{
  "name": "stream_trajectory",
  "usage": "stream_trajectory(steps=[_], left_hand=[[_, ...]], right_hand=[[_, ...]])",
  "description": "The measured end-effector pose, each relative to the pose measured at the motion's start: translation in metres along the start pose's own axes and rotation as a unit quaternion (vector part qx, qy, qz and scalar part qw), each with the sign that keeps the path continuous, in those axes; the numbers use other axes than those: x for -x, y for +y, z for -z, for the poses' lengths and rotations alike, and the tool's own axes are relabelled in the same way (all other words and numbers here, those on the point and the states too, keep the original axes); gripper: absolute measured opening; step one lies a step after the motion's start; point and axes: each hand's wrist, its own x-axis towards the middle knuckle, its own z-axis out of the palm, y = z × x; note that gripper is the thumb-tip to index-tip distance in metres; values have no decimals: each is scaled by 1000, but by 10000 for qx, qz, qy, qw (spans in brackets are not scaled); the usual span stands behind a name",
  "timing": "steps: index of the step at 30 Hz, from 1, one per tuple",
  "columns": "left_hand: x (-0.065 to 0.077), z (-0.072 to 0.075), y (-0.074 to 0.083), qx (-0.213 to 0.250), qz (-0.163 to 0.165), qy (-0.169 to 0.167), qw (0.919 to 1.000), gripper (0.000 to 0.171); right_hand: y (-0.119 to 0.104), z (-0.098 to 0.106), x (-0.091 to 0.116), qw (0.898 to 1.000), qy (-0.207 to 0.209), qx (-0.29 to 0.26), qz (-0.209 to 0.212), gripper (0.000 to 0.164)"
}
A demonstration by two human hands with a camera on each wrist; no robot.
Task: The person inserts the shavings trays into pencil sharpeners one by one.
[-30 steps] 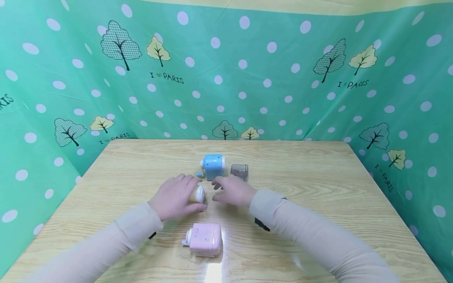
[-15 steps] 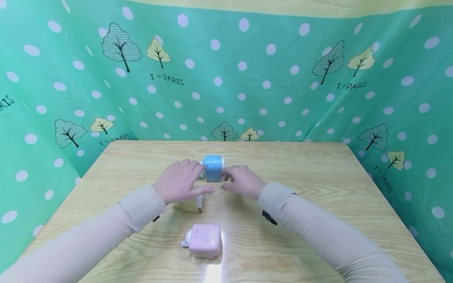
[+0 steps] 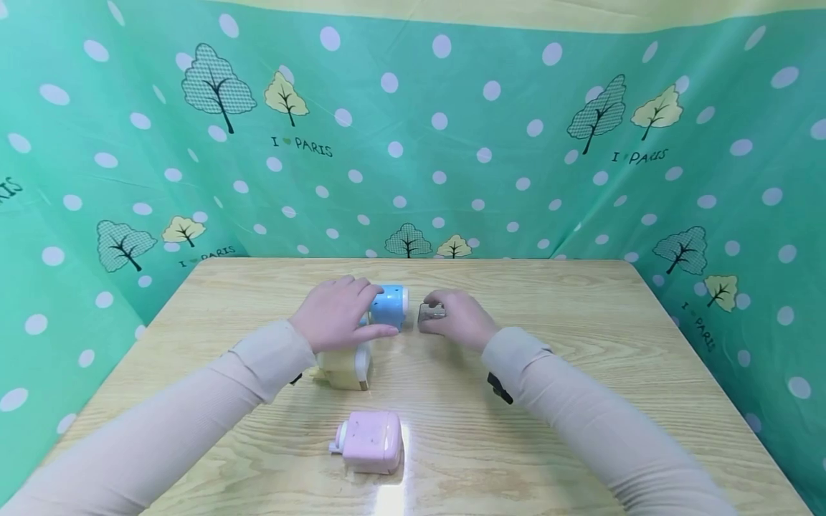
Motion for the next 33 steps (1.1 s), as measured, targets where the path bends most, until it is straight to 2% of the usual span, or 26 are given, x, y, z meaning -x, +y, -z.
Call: stream_trajectory(steps=[4,11,17,25,28,33], left_hand=[[-3,1,-1,-59,-13,-43,10000,99],[-9,4,0,-56,-41,-105,9999,90],[-17,3,2,-63,-25,-116,9999,89],[-30,1,-2,-203,-113,-135,9996,97],[-36,-2,-5,-243,-27,-289,9993,98],[-47,-8,-7,-228,260,-789,9963,101]], right_hand=[[10,1,-2,9998,39,-49,-185,70],[27,-2,-5,9989,-1,-52,-471,81],[39,-7,-8,9981,-71,-145,-603,81],[44,-8,-10,9969,-185,-295,-705,77],[43,-7,-12,9968,-277,-200,-723,77],[41,-5,-16,9965,-432,174,-693,75]])
